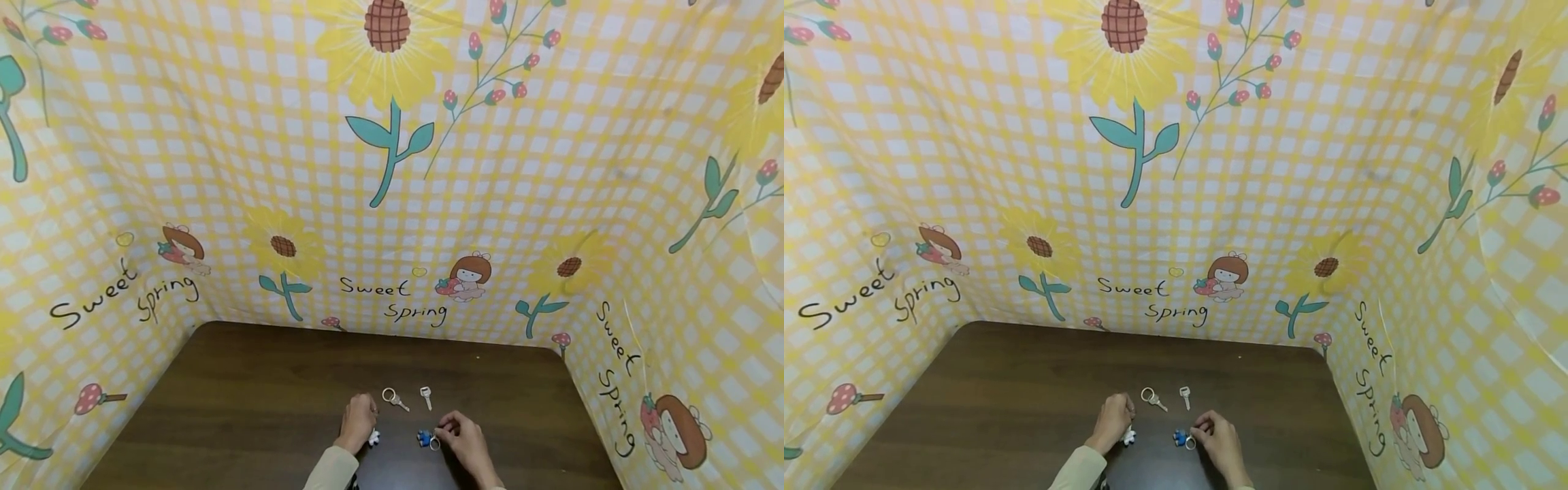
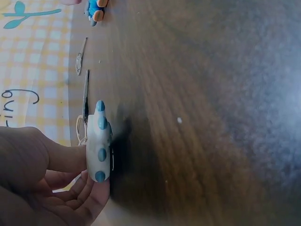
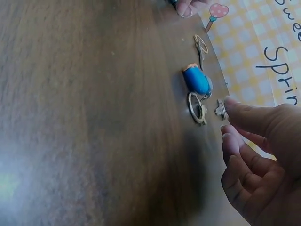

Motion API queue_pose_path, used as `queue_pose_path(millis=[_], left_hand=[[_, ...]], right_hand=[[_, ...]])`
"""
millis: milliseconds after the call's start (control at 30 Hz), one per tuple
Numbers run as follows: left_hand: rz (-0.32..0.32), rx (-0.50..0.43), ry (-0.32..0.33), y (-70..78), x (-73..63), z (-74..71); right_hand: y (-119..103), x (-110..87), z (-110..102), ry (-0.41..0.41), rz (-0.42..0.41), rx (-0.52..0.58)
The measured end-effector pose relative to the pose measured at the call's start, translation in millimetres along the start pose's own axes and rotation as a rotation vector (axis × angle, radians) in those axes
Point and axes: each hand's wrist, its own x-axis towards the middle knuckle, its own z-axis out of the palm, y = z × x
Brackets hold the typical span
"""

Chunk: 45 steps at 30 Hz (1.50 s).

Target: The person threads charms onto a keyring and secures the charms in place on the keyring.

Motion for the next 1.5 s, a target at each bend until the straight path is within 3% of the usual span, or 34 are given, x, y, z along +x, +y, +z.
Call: queue_pose_path(millis=[233, 533, 833, 1100, 1400, 1500], left_hand=[[0.046, -0.079, -0.024, 3.2, 3.6, -11.6], [0.001, -0.175, -0.067, 6.0, 9.3, -24.5], [0.027, -0.153, -0.085, 10.3, 7.0, -45.3], [0.055, -0.184, -0.175, 21.1, 4.0, -58.0], [0.143, -0.183, -0.160, 30.2, 0.9, -70.5], [0.151, -0.197, -0.183, 33.8, 3.0, -75.5]], right_hand=[[-9, 13.5, 5, 0.004, -0.043, -0.020], [-25, 30.8, 15, 0.008, -0.120, -0.062], [-44, 59.3, 54, -0.025, -0.220, -0.207], [-46, 69.7, 78, -0.030, -0.270, -0.353], [-43, 72.4, 95, 0.030, -0.279, -0.397], [-48, 75.2, 95, 0.037, -0.284, -0.386]])
